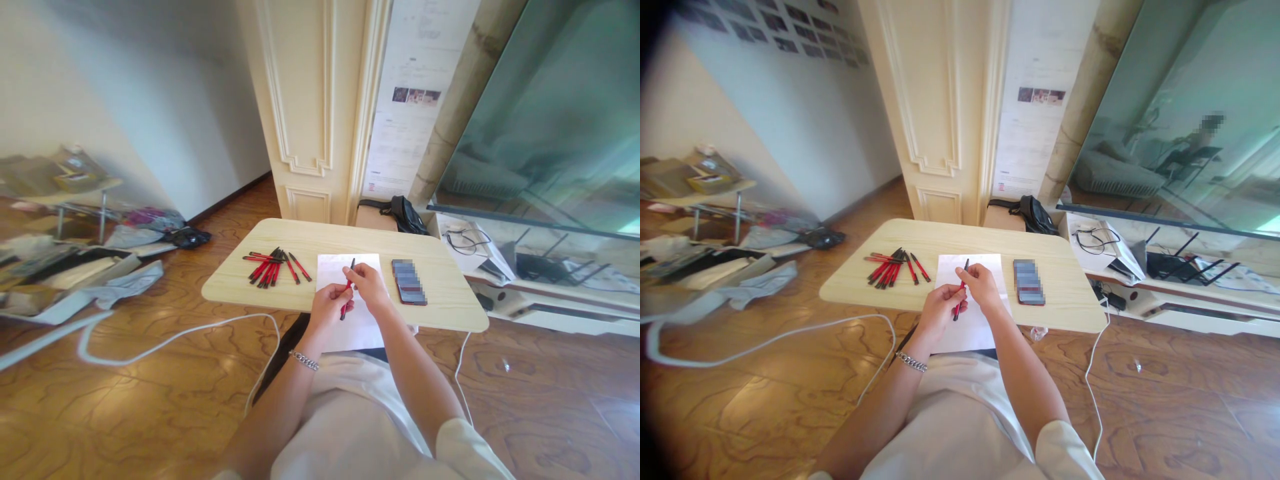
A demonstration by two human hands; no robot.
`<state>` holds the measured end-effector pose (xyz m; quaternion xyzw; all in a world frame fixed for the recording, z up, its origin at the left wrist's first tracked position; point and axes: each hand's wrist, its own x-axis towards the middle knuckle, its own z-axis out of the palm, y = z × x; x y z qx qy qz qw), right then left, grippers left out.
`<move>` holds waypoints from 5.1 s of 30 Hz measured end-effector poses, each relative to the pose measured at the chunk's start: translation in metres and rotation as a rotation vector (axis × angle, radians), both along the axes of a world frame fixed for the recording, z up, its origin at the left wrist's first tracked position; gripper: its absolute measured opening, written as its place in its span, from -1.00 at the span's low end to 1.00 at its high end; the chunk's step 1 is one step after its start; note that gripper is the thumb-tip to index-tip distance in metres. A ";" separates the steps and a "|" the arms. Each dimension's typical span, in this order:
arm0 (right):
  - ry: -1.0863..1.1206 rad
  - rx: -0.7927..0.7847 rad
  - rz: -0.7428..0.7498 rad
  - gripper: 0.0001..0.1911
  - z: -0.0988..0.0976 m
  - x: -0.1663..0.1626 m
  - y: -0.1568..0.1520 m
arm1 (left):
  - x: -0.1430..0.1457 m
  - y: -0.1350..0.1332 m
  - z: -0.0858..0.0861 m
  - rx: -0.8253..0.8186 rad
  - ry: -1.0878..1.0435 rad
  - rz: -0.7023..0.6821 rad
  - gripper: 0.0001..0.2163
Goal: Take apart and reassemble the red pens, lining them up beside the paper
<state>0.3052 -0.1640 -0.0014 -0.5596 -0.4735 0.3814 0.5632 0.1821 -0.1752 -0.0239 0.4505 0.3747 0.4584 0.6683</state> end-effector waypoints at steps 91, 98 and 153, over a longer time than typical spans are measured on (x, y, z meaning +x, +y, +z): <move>0.013 0.054 -0.092 -0.49 -0.013 0.017 -0.016 | 0.008 0.010 0.010 0.081 -0.030 0.091 -0.68; 0.251 0.070 -0.042 -0.63 -0.020 0.007 -0.037 | 0.019 0.011 0.017 0.037 -0.195 0.092 -0.70; 1.067 0.076 -0.035 -0.70 -0.012 0.052 0.036 | -0.022 0.067 -0.024 1.033 1.173 -0.021 -0.79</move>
